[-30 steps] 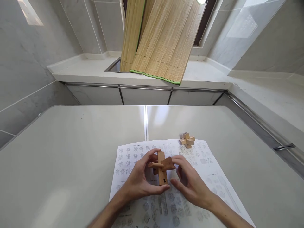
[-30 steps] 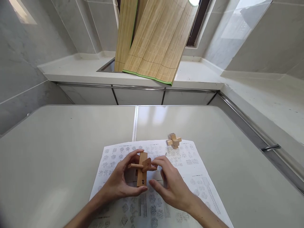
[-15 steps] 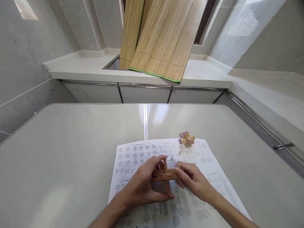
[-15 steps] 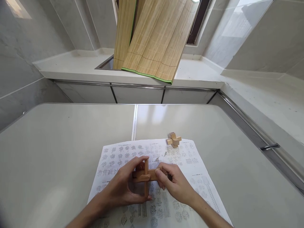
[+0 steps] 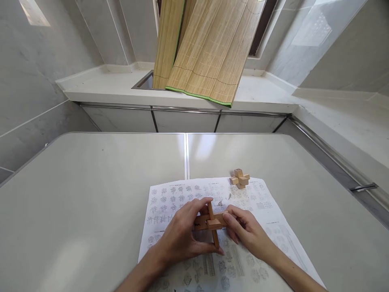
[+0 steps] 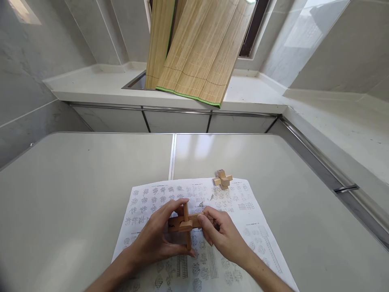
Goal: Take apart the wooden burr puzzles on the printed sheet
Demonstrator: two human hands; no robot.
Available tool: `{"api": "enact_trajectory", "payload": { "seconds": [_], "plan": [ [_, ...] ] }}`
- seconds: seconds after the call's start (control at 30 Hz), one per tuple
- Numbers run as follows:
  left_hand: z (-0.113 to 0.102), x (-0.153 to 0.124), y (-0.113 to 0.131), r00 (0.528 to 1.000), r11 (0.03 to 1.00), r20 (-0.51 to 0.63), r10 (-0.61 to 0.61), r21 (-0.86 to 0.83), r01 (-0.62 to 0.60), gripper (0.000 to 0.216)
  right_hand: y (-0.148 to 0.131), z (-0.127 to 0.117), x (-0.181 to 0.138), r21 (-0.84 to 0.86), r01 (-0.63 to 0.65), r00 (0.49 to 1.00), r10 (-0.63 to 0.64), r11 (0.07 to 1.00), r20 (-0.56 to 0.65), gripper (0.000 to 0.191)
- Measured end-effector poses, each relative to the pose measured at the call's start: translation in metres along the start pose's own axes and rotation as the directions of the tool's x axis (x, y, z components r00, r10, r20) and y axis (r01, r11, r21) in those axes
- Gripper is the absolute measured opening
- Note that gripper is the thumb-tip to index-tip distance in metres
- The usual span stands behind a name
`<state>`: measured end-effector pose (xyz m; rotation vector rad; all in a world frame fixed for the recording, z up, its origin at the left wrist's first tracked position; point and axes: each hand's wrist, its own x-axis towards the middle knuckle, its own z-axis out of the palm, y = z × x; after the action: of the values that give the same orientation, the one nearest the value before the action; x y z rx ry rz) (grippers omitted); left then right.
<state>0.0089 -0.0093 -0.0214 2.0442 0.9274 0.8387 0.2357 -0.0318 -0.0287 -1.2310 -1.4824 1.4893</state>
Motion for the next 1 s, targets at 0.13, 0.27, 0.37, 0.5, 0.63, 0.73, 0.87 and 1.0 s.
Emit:
{"api": "enact_trajectory", "payload": {
  "seconds": [0.13,0.27,0.37,0.5,0.63,0.73,0.87,1.0],
  "plan": [
    [0.0004,0.0014,0.0003,1.0,1.0,-0.01,0.009,0.005,-0.009,0.111,0.0015,0.0031,-0.0019,0.062,-0.042,0.999,0.044,0.997,-0.026,0.048],
    [-0.0001,0.0027,-0.0002,1.0,1.0,-0.005,-0.001,-0.003,0.001,0.109,-0.0003,0.0047,-0.0025,0.07,-0.062,0.995,0.067,0.996,-0.068,0.048],
    [-0.0002,0.0027,-0.0011,1.0,0.999,0.0,-0.004,-0.032,0.004,0.104,-0.0028,0.0052,-0.0023,0.069,-0.066,0.995,0.071,0.995,-0.071,0.049],
    [-0.0007,0.0015,-0.0019,0.999,0.999,0.027,0.037,-0.032,-0.036,0.108,-0.0037,0.0046,-0.003,0.051,-0.065,0.998,0.065,0.997,0.002,0.05],
    [-0.0014,0.001,-0.0014,0.997,0.997,0.047,0.069,-0.034,-0.067,0.112,-0.0029,0.0027,-0.0028,0.084,-0.054,0.998,0.05,0.995,0.043,0.049],
    [-0.0014,0.0012,-0.0005,0.996,0.995,0.026,0.086,-0.058,-0.084,0.101,-0.0031,0.0012,-0.0014,0.114,-0.056,0.998,0.051,0.992,0.042,0.047],
    [-0.0007,-0.0003,0.0,0.994,0.994,0.033,0.104,-0.04,-0.102,0.072,-0.0045,0.0004,-0.0003,0.114,-0.063,0.998,0.06,0.992,0.032,0.046],
    [0.001,-0.0023,-0.0008,0.995,0.994,0.004,0.1,-0.053,-0.099,0.042,-0.006,0.0003,0.0002,0.129,-0.085,0.996,0.084,0.988,0.012,0.048]
  ]
}}
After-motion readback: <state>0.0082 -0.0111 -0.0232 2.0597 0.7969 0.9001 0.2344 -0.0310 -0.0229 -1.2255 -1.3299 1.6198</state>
